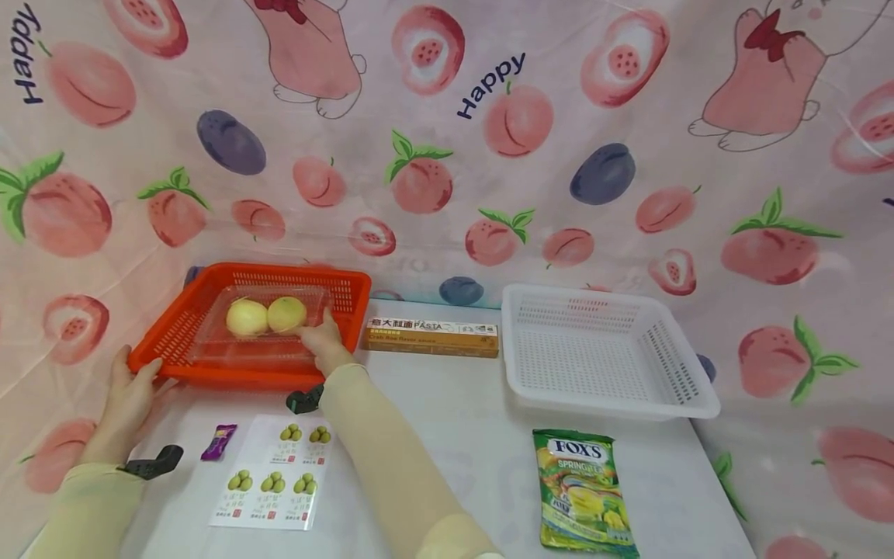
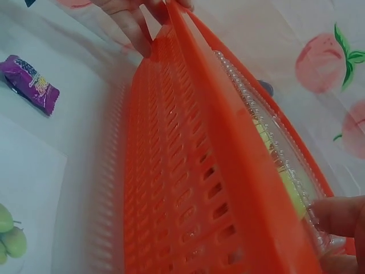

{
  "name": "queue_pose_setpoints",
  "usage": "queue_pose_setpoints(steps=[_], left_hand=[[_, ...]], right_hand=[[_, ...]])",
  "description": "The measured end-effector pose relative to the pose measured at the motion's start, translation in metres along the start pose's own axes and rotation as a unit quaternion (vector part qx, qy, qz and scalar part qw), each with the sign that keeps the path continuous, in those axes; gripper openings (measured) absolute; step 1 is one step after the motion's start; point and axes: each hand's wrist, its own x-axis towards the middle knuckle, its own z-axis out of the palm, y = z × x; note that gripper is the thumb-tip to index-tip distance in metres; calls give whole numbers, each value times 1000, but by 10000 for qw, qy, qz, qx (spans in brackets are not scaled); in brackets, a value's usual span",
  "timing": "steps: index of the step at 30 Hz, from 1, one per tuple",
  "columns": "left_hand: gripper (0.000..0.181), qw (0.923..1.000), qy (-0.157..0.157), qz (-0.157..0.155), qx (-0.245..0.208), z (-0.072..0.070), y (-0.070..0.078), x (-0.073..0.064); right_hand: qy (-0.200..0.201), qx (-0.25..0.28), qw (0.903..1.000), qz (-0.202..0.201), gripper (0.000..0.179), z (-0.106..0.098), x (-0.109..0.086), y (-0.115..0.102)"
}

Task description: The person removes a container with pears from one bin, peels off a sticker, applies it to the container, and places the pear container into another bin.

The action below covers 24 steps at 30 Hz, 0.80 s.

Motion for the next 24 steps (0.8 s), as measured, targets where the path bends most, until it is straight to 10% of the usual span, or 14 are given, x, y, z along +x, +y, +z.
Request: queue_pose_setpoints(steps=[24], left_hand=[[79,9983,-107,-46,-570,1,-2,0]], right_hand=[[691,542,9955,-363,65,13,-15,-1]])
